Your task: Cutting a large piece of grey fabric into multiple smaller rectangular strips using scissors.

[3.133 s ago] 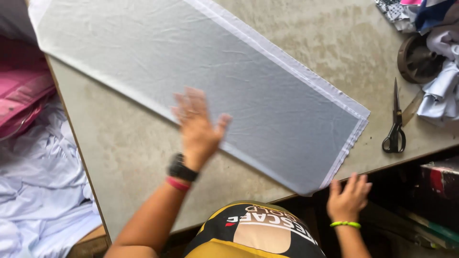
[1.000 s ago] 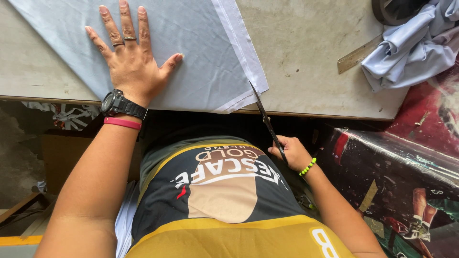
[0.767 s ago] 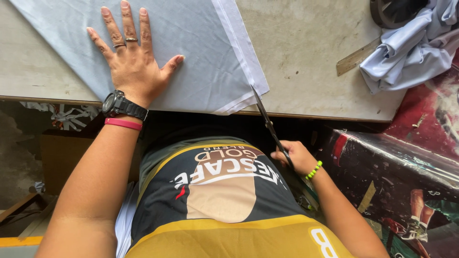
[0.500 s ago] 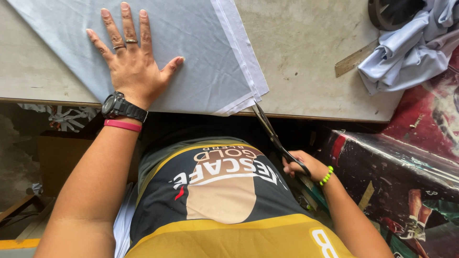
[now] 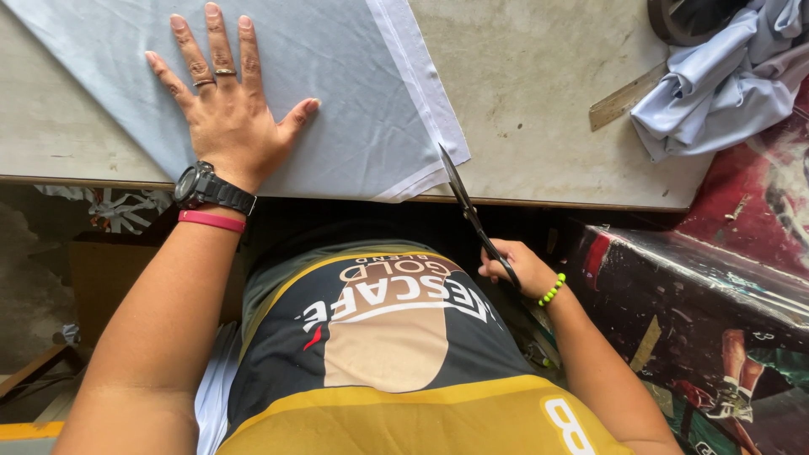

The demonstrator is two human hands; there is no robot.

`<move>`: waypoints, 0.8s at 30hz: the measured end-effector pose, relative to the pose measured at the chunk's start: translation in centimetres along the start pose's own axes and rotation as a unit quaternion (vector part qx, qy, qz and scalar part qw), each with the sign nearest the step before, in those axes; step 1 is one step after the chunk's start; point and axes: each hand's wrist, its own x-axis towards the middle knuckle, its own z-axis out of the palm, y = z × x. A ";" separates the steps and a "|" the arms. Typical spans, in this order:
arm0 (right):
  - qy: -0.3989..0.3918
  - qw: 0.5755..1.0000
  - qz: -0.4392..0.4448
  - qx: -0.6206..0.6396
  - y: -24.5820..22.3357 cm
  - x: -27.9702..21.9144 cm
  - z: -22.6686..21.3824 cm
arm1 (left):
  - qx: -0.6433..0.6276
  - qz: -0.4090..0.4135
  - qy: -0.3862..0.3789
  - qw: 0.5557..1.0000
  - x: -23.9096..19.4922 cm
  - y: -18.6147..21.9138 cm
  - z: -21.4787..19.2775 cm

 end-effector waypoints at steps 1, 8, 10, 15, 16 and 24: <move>0.014 1.000 0.008 -0.011 -0.4 0.3 0.1 | -0.004 0.000 0.000 1.000 0.0 0.0 0.0; 0.025 0.999 0.000 -0.022 1.0 -0.7 0.2 | -0.019 -0.008 -0.008 1.000 -0.1 0.2 -0.3; 0.027 0.999 0.020 -0.029 0.4 -1.2 0.2 | -0.018 -0.011 -0.013 1.000 0.1 0.2 -0.5; 0.039 0.999 0.016 -0.030 -0.9 0.0 0.5 | -0.008 -0.004 -0.002 1.000 0.0 0.1 0.0; 0.048 0.998 0.024 -0.035 -1.5 0.2 0.6 | -0.018 -0.001 0.003 1.000 0.0 0.1 -0.1; 0.064 0.997 0.024 -0.029 -1.9 0.6 1.0 | -0.012 0.012 0.031 0.999 0.0 -0.3 0.5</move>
